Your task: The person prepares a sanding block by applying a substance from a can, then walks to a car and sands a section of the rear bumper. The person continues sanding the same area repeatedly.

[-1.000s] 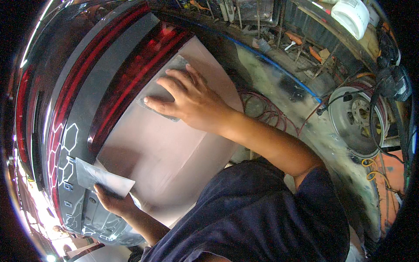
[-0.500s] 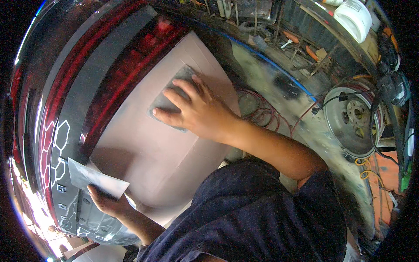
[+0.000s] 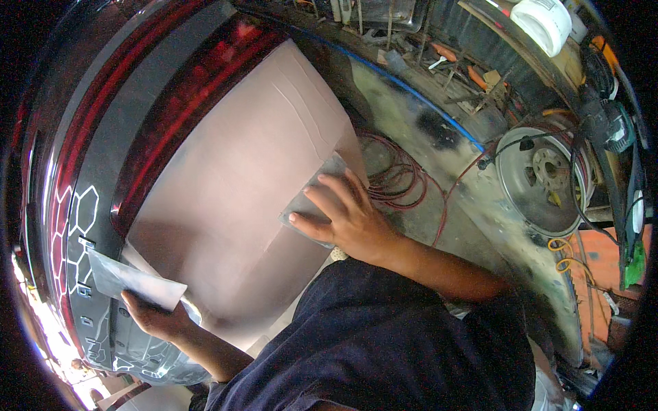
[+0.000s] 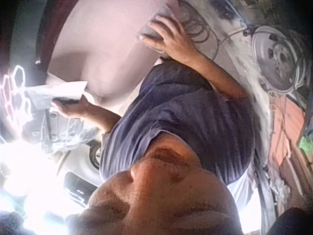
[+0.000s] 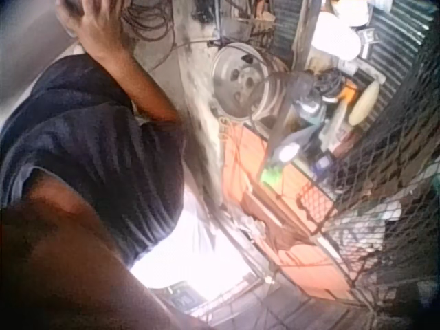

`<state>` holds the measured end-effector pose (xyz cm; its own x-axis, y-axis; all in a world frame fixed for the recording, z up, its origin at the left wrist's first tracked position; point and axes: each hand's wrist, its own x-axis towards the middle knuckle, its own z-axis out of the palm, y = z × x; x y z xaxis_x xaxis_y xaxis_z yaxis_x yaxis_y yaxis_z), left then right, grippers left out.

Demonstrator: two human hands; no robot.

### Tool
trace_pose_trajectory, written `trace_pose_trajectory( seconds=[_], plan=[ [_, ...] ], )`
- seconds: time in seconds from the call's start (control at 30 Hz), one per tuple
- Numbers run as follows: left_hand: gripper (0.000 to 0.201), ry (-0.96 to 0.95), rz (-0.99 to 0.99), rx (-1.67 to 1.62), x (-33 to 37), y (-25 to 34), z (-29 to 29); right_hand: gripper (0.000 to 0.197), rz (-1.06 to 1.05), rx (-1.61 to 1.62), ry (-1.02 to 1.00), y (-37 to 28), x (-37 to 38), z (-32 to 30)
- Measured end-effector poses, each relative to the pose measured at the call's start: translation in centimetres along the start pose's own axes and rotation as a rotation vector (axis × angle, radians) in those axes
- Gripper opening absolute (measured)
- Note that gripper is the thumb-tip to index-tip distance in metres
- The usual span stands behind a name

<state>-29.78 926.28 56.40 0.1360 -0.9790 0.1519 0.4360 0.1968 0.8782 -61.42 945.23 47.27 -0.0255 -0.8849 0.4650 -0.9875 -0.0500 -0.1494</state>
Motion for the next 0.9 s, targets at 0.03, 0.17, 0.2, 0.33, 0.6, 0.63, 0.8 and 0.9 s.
trace_pose_trajectory(
  seconds=[0.03,0.17,0.2,0.33,0.6,0.63,0.8,0.9],
  plan=[
    [0.041,-0.098,-0.027,-0.049,0.2,0.4,-0.9,0.05,0.01,0.013,-0.009,-0.2,-0.7,0.1],
    [0.042,-0.057,-0.008,-0.018,-1.1,0.5,-0.1,0.051,0.065,0.094,-0.069,-0.5,-2.8,-0.7],
    [0.042,-0.035,0.003,0.023,-1.6,0.5,0.3,0.052,0.087,0.123,-0.09,-0.3,-3.3,-1.3],
    [0.043,-0.159,-0.12,-0.016,-5.2,-1.0,2.1,0.062,0.316,0.403,0.076,0.2,-4.3,-4.4],
    [0.042,-0.454,-0.773,-0.109,-14.5,-5.2,12.2,0.045,0.335,0.769,0.402,-2.6,-6.3,-10.8],
    [0.041,-0.46,-0.785,-0.098,-15.6,-5.3,13.2,0.042,0.237,0.798,0.384,-2.9,-6.4,-11.5],
    [0.035,-0.416,-0.667,-0.176,-21.5,-6.1,16.4,0.058,-0.075,0.761,0.332,-2.9,-8.2,-13.2],
    [0.03,-0.383,-0.675,-0.184,-24.7,-6.0,16.7,0.063,0.013,0.598,0.159,0.3,-11.5,-13.1]
  ],
)
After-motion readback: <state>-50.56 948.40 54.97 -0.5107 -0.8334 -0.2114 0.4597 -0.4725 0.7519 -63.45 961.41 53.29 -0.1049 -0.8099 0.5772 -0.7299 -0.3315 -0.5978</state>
